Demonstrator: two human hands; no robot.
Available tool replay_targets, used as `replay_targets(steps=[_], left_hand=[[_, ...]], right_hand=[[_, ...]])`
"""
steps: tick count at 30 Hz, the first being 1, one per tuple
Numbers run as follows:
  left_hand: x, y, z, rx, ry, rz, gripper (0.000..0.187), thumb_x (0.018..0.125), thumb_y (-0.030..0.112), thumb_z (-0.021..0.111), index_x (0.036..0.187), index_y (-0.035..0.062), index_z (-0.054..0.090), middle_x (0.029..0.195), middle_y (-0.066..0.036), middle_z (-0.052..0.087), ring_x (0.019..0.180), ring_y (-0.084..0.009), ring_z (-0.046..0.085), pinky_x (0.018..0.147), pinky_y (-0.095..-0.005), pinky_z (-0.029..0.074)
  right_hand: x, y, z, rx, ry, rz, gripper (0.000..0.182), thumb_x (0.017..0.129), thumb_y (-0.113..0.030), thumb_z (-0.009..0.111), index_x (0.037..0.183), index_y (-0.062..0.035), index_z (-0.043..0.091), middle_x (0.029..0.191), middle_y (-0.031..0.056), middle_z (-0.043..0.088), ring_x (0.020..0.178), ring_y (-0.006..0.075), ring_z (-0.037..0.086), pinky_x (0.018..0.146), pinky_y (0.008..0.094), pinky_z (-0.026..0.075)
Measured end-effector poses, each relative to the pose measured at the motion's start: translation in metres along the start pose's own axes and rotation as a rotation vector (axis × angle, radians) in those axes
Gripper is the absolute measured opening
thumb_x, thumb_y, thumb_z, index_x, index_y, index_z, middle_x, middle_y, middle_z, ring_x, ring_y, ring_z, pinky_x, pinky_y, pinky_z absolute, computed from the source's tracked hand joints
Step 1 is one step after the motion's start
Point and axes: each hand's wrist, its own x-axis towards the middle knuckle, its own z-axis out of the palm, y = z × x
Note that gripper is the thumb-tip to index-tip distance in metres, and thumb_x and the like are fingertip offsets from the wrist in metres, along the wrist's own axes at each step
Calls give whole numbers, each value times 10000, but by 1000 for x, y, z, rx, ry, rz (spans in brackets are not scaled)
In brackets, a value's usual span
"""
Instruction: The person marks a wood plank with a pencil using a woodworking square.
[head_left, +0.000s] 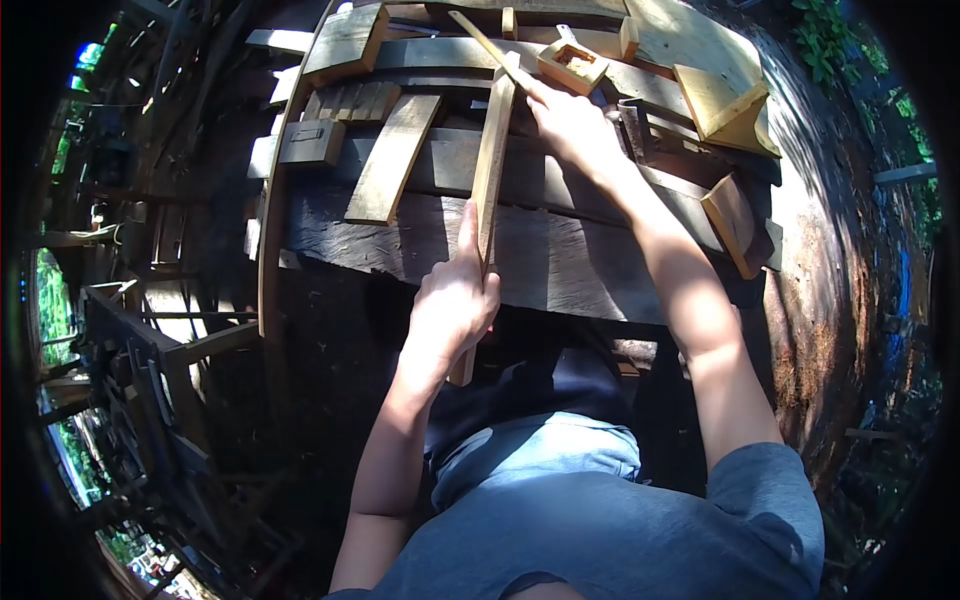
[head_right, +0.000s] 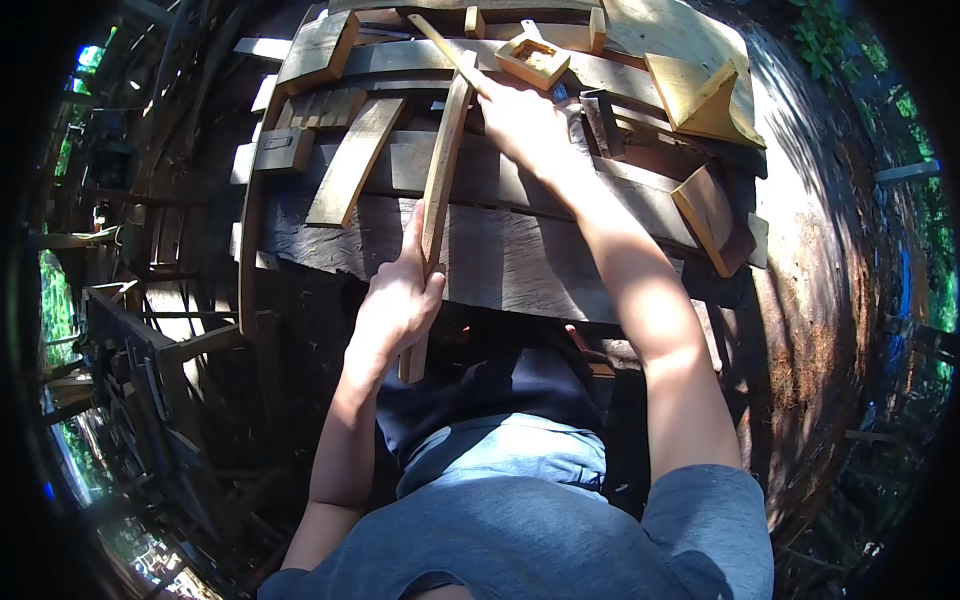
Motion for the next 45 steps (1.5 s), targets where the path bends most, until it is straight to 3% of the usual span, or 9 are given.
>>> replay_targets(steps=[5, 11, 12, 15, 23, 24, 29, 39, 45], left_hand=[[-1, 0, 2, 15, 26, -11, 884, 859, 184, 557, 1575, 106, 45, 765, -340, 649, 781, -494, 672, 808, -525, 556], [-2, -1, -1, -3, -13, -14, 881, 862, 179, 562, 1574, 105, 50, 793, -343, 652, 809, -503, 665, 825, -533, 550], [-2, 0, -3, -14, -17, -26, 881, 860, 177, 561, 1573, 100, 48, 795, -341, 653, 809, -499, 667, 826, -530, 551], [-1, 1, -1, -26, -17, 0, 880, 859, 172, 557, 1570, 85, 45, 793, -338, 653, 802, -490, 671, 825, -526, 554], [-2, 2, -3, -13, -11, -21, 882, 856, 173, 559, 1570, 79, 51, 754, -333, 647, 768, -493, 668, 813, -534, 550], [-1, 1, -3, -33, -16, -24, 884, 854, 173, 559, 1571, 78, 51, 758, -336, 646, 769, -493, 669, 815, -535, 548], [0, 3, -4, -45, -18, -25, 887, 851, 177, 562, 1571, 76, 52, 764, -338, 646, 768, -491, 670, 815, -532, 547], [-1, 2, -5, -65, -29, -14, 878, 859, 172, 555, 1566, 59, 48, 748, -328, 644, 771, -496, 664, 806, -543, 544], [-2, 3, -4, -30, -11, -24, 885, 854, 173, 560, 1570, 77, 49, 748, -324, 647, 790, -492, 669, 814, -544, 544]], right_hand=[[29, 22, 10, -64, 105, -39, 361, 999, -339, 446, 1215, -129, 644, 884, 173, 722, 804, 367, 713, 739, 472, 586], [-72, -5, 2, 28, 254, -332, 471, 998, -267, 510, 1465, -274, 452, 798, 149, 695, 658, 327, 687, 610, 443, 558], [-63, -28, -23, -162, -114, 6, 441, 1001, -268, 503, 1441, -253, 481, 821, 163, 700, 662, 337, 687, 623, 454, 564], [-4, 17, 15, -83, 158, -112, 357, 1008, -292, 457, 1341, -208, 556, 831, 207, 699, 685, 372, 691, 642, 479, 579], [-75, -26, -6, 100, 11, -109, 457, 1001, -219, 511, 1444, -325, 481, 957, 194, 696, 772, 353, 696, 742, 447, 542], [-71, -15, 3, 121, 147, -219, 481, 970, -223, 557, 1434, -330, 489, 727, 149, 683, 594, 300, 673, 594, 420, 563], [9, 4, 14, -17, 162, -92, 374, 1012, -299, 441, 1371, -256, 537, 972, 170, 709, 802, 374, 701, 748, 483, 579], [-39, -18, -6, 13, 35, -167, 421, 985, -254, 495, 1401, -312, 512, 834, 189, 703, 709, 365, 697, 679, 460, 581], [34, 12, 20, -180, 125, -150, 401, 992, -211, 457, 1384, -250, 533, 1088, 161, 696, 901, 365, 692, 826, 461, 557]])
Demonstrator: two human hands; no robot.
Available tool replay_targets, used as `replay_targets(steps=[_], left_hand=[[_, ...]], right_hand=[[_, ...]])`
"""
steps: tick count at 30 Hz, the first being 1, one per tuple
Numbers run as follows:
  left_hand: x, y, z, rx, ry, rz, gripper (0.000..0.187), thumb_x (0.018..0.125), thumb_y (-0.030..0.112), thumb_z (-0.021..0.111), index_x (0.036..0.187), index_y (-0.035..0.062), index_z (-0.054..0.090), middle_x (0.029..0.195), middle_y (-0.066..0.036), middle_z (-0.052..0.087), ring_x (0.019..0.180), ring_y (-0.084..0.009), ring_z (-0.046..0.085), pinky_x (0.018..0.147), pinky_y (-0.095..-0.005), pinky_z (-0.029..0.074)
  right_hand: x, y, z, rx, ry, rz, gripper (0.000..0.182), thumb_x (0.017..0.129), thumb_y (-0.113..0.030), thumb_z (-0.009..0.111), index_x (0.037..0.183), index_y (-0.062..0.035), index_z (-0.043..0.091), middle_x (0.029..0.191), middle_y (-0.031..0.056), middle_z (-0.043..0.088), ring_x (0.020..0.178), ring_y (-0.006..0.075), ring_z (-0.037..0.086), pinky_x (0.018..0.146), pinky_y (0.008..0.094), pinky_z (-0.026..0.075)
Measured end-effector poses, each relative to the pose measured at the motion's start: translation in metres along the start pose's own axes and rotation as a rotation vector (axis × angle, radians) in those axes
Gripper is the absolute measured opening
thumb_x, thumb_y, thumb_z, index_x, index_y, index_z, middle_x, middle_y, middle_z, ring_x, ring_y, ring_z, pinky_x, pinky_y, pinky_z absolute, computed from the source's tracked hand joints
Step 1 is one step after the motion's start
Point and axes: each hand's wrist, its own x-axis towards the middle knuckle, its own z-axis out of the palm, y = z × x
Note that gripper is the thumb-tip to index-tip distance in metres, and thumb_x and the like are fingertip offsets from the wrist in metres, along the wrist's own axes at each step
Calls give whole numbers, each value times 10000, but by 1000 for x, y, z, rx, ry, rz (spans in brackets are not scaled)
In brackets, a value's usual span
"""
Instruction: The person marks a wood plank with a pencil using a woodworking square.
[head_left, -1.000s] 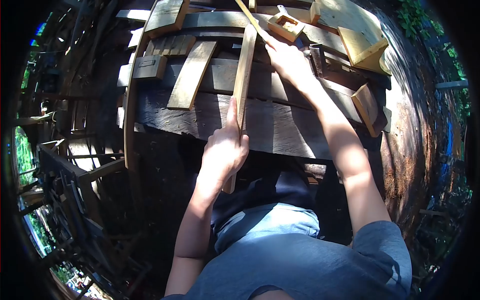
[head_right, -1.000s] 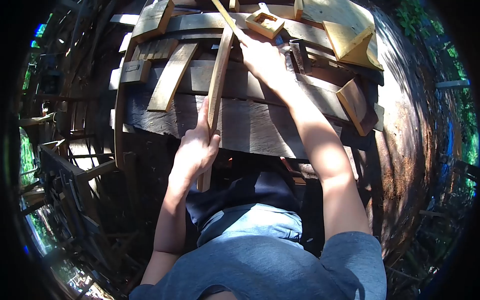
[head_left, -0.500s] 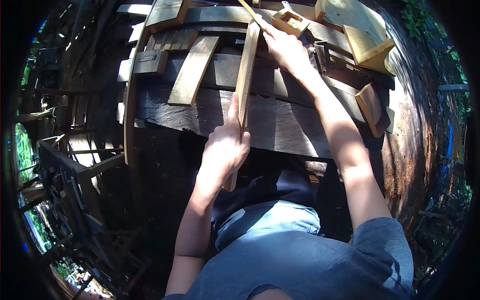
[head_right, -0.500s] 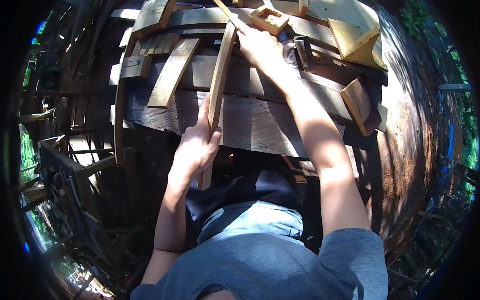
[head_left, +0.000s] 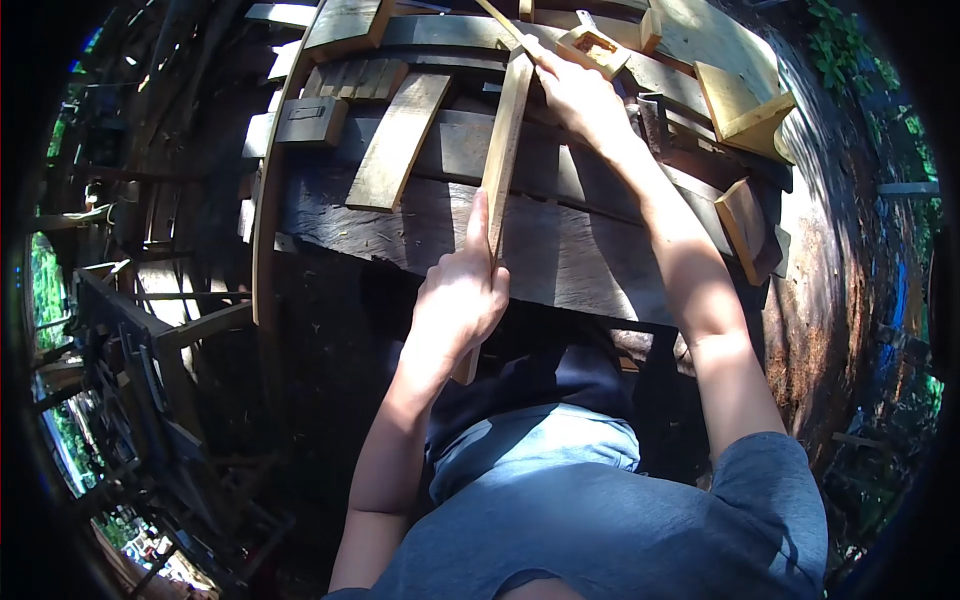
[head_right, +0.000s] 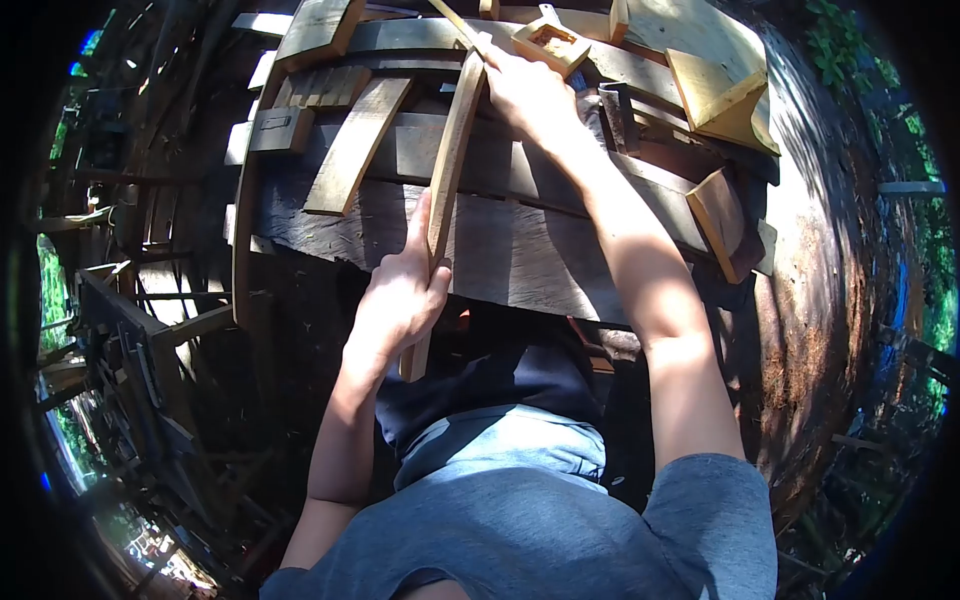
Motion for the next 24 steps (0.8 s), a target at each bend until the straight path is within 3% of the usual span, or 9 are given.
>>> replay_targets(steps=[2, 3, 4, 6, 9, 13, 19, 21, 24], left_hand=[[1, 0, 0, -2, -3, -26, 887, 852, 177, 563, 1573, 96, 52, 757, -322, 652, 792, -492, 669, 825, -545, 544], [1, 1, -1, 0, -13, -35, 888, 852, 178, 564, 1574, 101, 53, 760, -322, 653, 790, -492, 668, 828, -546, 544], [1, 3, -2, 3, -31, -43, 889, 851, 179, 565, 1574, 106, 54, 762, -322, 654, 787, -493, 667, 832, -546, 545], [2, 1, -1, 24, -47, -45, 886, 853, 169, 564, 1574, 101, 53, 762, -322, 654, 781, -487, 669, 823, -540, 546], [1, -1, -2, -53, -26, 3, 874, 858, 141, 551, 1573, 90, 50, 770, -326, 655, 781, -473, 676, 808, -522, 549], [1, -1, -1, -26, -17, -13, 883, 858, 166, 551, 1575, 102, 40, 772, -325, 656, 785, -482, 674, 824, -527, 552], [0, 2, -4, 5, -43, -47, 886, 858, 168, 557, 1576, 118, 42, 772, -317, 658, 793, -482, 673, 822, -541, 548], [0, 1, -2, -4, -26, -20, 882, 860, 163, 557, 1574, 104, 42, 775, -317, 658, 790, -477, 674, 808, -537, 551], [1, -1, 2, -5, -16, 23, 876, 863, 165, 556, 1569, 74, 45, 769, -327, 651, 779, -471, 678, 786, -525, 556]], right_hand=[[-26, -22, -32, 182, -136, 71, 426, 993, -219, 472, 1414, -281, 505, 1096, 155, 699, 889, 369, 696, 813, 469, 562], [-46, -22, -27, 137, -45, -24, 432, 998, -317, 462, 1428, -339, 485, 943, 174, 715, 839, 386, 702, 800, 483, 570], [-62, -38, -41, 139, -92, 16, 442, 995, -294, 472, 1433, -350, 480, 910, 174, 715, 796, 384, 700, 781, 475, 575], [-64, -44, -52, 175, -147, 60, 420, 992, -296, 477, 1410, -334, 507, 894, 177, 712, 795, 380, 698, 755, 473, 579], [-30, -19, -19, 140, 69, -25, 355, 998, -291, 461, 1341, -278, 555, 937, 170, 714, 826, 386, 699, 744, 487, 580], [2, -11, -9, 74, 71, 83, 329, 999, -291, 458, 1307, -264, 570, 980, 170, 708, 830, 386, 697, 773, 498, 575], [-62, -51, -56, 156, -257, 154, 416, 1000, -262, 469, 1411, -316, 498, 1019, 212, 688, 894, 406, 675, 832, 485, 542], [-57, -33, -35, 168, -31, -16, 393, 991, -276, 486, 1383, -296, 506, 894, 171, 707, 756, 377, 694, 668, 471, 579], [-4, -4, -7, 166, 4, 55, 351, 1009, -332, 441, 1264, -156, 608, 918, 197, 710, 839, 393, 697, 769, 501, 570]])
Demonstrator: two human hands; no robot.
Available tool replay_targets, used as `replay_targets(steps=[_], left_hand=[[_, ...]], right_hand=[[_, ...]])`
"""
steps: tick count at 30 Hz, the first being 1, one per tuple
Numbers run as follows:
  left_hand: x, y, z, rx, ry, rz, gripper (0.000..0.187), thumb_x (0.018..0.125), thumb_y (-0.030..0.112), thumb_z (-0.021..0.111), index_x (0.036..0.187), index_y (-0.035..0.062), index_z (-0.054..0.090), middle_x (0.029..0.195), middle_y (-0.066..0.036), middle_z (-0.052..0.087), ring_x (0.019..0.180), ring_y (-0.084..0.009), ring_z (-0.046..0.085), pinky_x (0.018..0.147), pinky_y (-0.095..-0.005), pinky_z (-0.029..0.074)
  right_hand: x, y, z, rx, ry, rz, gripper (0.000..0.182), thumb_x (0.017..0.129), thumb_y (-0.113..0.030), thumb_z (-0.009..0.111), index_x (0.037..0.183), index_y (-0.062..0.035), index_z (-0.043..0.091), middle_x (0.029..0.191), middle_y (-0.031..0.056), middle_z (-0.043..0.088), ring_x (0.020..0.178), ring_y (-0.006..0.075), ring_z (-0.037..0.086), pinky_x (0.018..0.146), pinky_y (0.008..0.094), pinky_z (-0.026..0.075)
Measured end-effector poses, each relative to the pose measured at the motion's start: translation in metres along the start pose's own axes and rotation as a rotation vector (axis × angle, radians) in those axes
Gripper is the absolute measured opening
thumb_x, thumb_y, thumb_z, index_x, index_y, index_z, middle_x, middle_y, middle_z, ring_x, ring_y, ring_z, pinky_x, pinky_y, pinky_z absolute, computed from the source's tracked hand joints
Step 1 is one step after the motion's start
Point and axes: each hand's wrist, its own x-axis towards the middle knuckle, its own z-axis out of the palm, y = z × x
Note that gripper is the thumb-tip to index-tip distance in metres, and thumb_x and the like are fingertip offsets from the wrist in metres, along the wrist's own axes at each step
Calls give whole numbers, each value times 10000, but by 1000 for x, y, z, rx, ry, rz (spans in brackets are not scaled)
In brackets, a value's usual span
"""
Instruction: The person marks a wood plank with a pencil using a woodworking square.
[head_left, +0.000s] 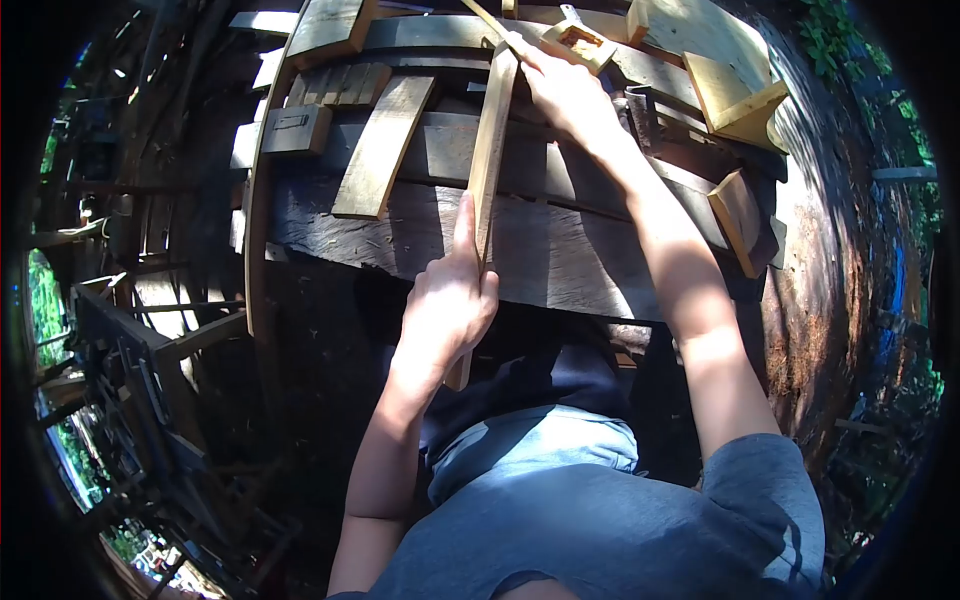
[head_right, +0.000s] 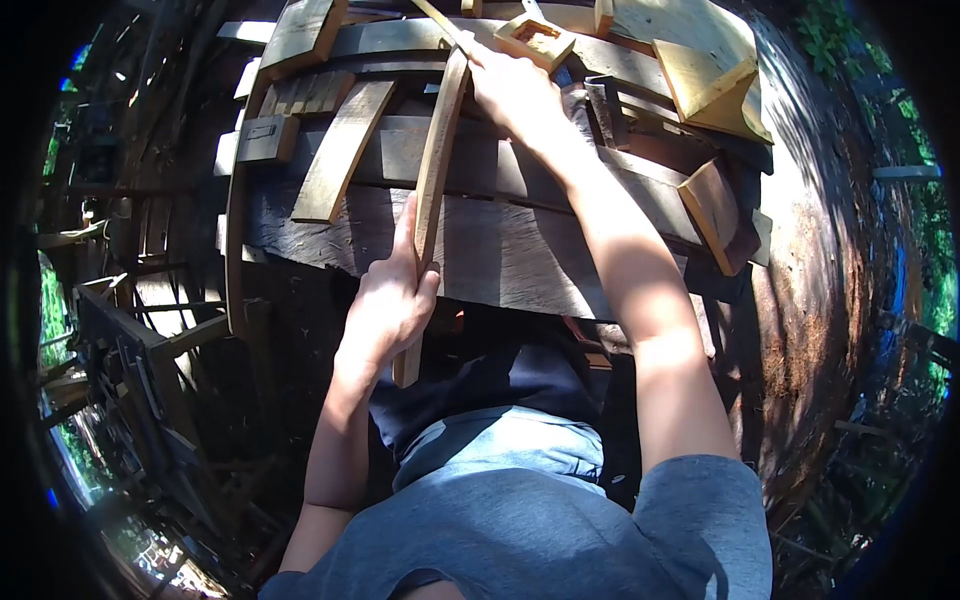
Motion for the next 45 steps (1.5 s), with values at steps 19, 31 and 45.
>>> replay_targets(steps=[19, 31, 45], left_hand=[[1, -3, -1, 6, 10, -16, 893, 854, 135, 544, 1576, 97, 20, 734, -327, 641, 734, -472, 675, 765, -511, 554], [0, 3, -7, -110, -51, -75, 870, 865, 140, 527, 1580, 137, 31, 728, -317, 643, 743, -461, 683, 754, -514, 553], [1, 1, -4, -58, -39, -79, 883, 861, 141, 550, 1581, 143, 39, 795, -343, 649, 803, -483, 673, 809, -517, 536]], right_hand=[[-44, 1, -9, -45, -35, 8, 381, 1006, -255, 489, 1378, -181, 533, 852, 194, 688, 737, 368, 686, 687, 458, 565], [-13, 1, 5, -115, 81, -135, 439, 1012, -233, 460, 1451, -247, 452, 891, 216, 690, 783, 364, 696, 709, 461, 560], [-1, 7, 8, 35, -16, 90, 349, 999, -318, 469, 1266, -127, 590, 898, 185, 706, 773, 373, 698, 721, 460, 578]])
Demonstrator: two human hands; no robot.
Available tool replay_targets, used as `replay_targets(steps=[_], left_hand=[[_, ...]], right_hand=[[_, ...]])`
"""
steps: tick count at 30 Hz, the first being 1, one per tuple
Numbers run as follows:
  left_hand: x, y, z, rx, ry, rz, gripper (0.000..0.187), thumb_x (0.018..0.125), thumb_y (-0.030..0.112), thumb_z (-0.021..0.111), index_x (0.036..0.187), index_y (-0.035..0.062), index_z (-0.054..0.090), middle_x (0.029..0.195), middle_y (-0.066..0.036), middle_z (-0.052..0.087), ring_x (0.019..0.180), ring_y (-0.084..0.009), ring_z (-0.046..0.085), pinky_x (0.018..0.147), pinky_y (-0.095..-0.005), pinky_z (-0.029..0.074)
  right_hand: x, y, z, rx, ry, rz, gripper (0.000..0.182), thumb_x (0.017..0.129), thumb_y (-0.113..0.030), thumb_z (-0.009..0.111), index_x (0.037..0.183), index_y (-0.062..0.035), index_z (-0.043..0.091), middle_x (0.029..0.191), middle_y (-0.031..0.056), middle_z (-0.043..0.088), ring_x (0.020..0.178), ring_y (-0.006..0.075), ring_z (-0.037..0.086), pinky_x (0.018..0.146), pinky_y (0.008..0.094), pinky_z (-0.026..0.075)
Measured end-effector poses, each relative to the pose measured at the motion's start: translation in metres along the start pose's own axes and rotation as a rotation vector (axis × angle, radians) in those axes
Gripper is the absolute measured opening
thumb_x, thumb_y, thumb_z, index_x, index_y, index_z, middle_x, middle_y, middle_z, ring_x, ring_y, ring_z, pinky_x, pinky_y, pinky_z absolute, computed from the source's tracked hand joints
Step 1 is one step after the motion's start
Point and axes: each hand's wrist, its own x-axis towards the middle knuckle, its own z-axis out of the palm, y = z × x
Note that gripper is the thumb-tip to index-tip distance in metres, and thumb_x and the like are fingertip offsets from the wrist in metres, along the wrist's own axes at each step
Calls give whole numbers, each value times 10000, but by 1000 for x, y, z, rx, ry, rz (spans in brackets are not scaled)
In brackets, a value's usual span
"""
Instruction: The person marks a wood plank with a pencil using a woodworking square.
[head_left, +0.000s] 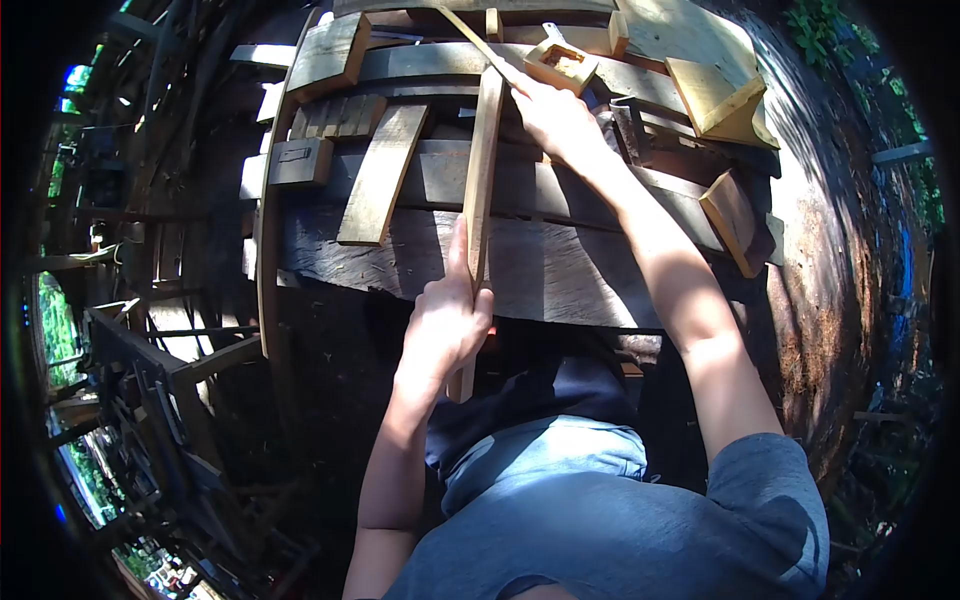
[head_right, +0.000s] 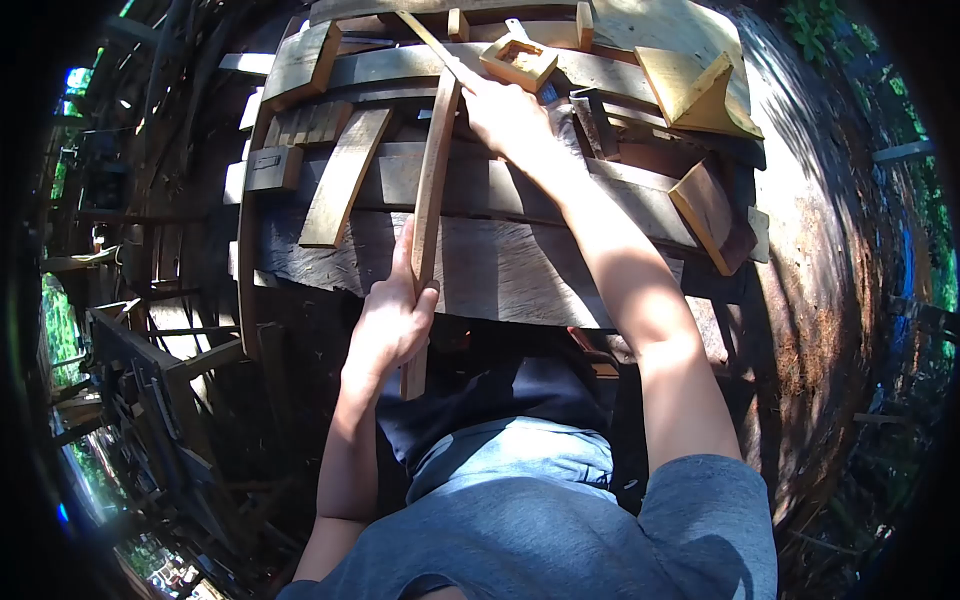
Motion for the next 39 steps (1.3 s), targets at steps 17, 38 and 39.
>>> replay_targets(steps=[17, 38, 39], left_hand=[[-2, 4, -2, -4, 0, -1, 895, 864, 141, 546, 1578, 148, 7, 833, -364, 647, 839, -511, 662, 848, -532, 526], [0, 1, 1, -14, 0, 16, 904, 851, 148, 563, 1574, 116, 21, 798, -339, 654, 804, -498, 667, 817, -543, 535], [1, 2, 1, -6, -2, 29, 904, 851, 148, 563, 1574, 116, 21, 798, -339, 654, 804, -498, 667, 817, -543, 535]], right_hand=[[-50, -28, -28, 38, -35, -20, 417, 1011, -300, 473, 1427, -280, 495, 849, 210, 684, 762, 388, 679, 724, 473, 555], [-71, -29, -22, 31, 54, -111, 377, 991, -267, 492, 1357, -217, 568, 791, 183, 687, 660, 317, 690, 623, 426, 583], [-46, -17, -13, 10, 76, -118, 370, 993, -268, 488, 1344, -190, 575, 799, 184, 689, 672, 311, 696, 624, 428, 585]])
